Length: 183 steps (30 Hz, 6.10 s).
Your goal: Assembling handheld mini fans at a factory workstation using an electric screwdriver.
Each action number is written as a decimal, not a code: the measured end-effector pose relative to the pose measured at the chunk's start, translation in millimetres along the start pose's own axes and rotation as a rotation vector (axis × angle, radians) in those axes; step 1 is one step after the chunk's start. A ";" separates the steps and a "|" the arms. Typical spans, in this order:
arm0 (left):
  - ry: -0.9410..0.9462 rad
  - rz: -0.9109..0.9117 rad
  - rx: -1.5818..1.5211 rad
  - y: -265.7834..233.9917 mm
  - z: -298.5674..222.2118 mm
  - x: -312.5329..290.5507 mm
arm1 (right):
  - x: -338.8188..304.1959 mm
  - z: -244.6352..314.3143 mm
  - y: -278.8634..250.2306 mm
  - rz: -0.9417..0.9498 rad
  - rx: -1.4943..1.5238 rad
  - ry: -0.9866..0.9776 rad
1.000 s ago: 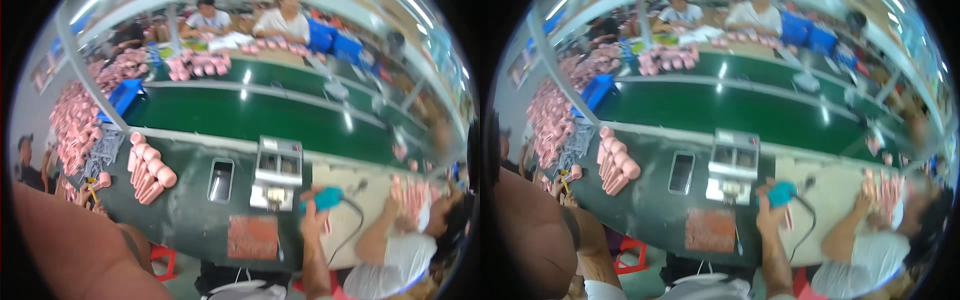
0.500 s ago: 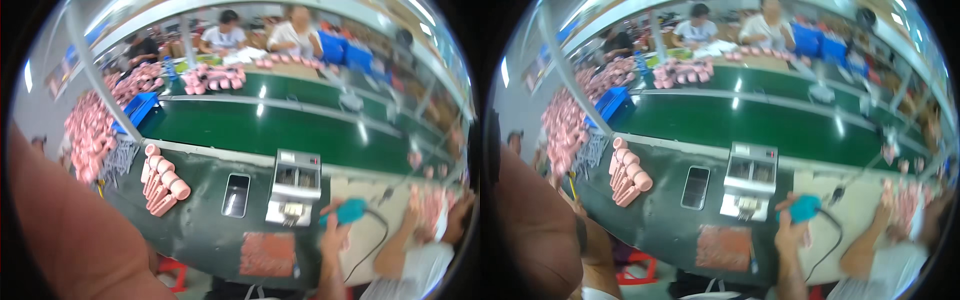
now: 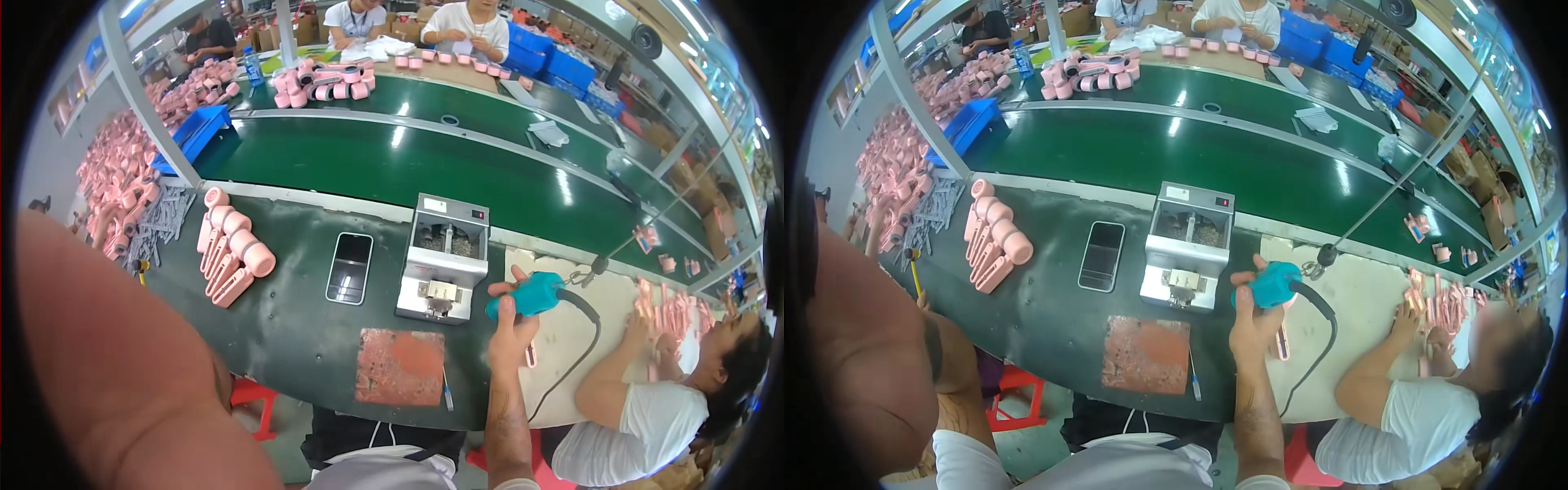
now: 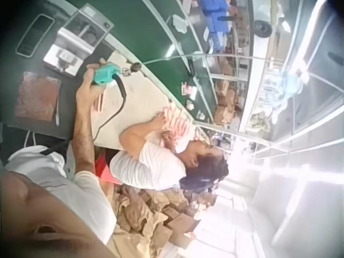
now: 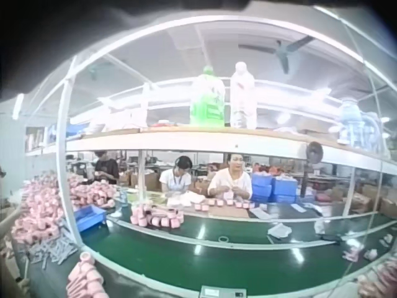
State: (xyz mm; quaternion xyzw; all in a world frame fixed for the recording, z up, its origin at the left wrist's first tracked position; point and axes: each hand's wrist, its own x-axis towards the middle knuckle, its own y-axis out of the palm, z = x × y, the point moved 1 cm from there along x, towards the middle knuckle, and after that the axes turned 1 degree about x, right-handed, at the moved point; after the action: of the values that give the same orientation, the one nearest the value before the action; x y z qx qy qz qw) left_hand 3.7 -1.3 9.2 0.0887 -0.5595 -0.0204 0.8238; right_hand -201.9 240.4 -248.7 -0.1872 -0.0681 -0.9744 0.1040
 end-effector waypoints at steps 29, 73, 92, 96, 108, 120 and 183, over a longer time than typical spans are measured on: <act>-1.457 1.227 0.506 181.7 39.7 -333.9 | -96.2 67.6 -113.9 -0.303 -0.129 -0.031; -1.342 0.824 0.723 34.7 -66.1 -273.9 | 1.6 32.5 81.0 0.252 0.143 -0.071; -1.338 0.841 0.723 31.9 -65.4 -273.5 | -28.0 50.7 49.3 0.223 0.122 0.110; -1.356 0.844 0.732 34.6 -65.9 -276.3 | -31.6 46.2 47.9 0.208 0.132 0.143; -1.351 0.919 0.774 38.9 -58.8 -271.8 | -27.8 43.7 54.0 0.252 0.163 0.148; -1.439 0.907 0.719 32.8 -67.5 -267.0 | 2.8 44.0 86.4 0.202 0.160 -0.099; -1.417 0.887 0.687 34.0 -56.5 -262.9 | -50.7 49.4 39.9 0.274 0.261 0.186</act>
State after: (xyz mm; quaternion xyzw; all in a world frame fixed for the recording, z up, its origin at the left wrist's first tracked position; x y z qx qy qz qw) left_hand -44.3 74.0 -246.7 0.0725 -0.8940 0.4172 0.1463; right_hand -129.5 219.2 -218.7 -0.0888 -0.1576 -0.9472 0.2647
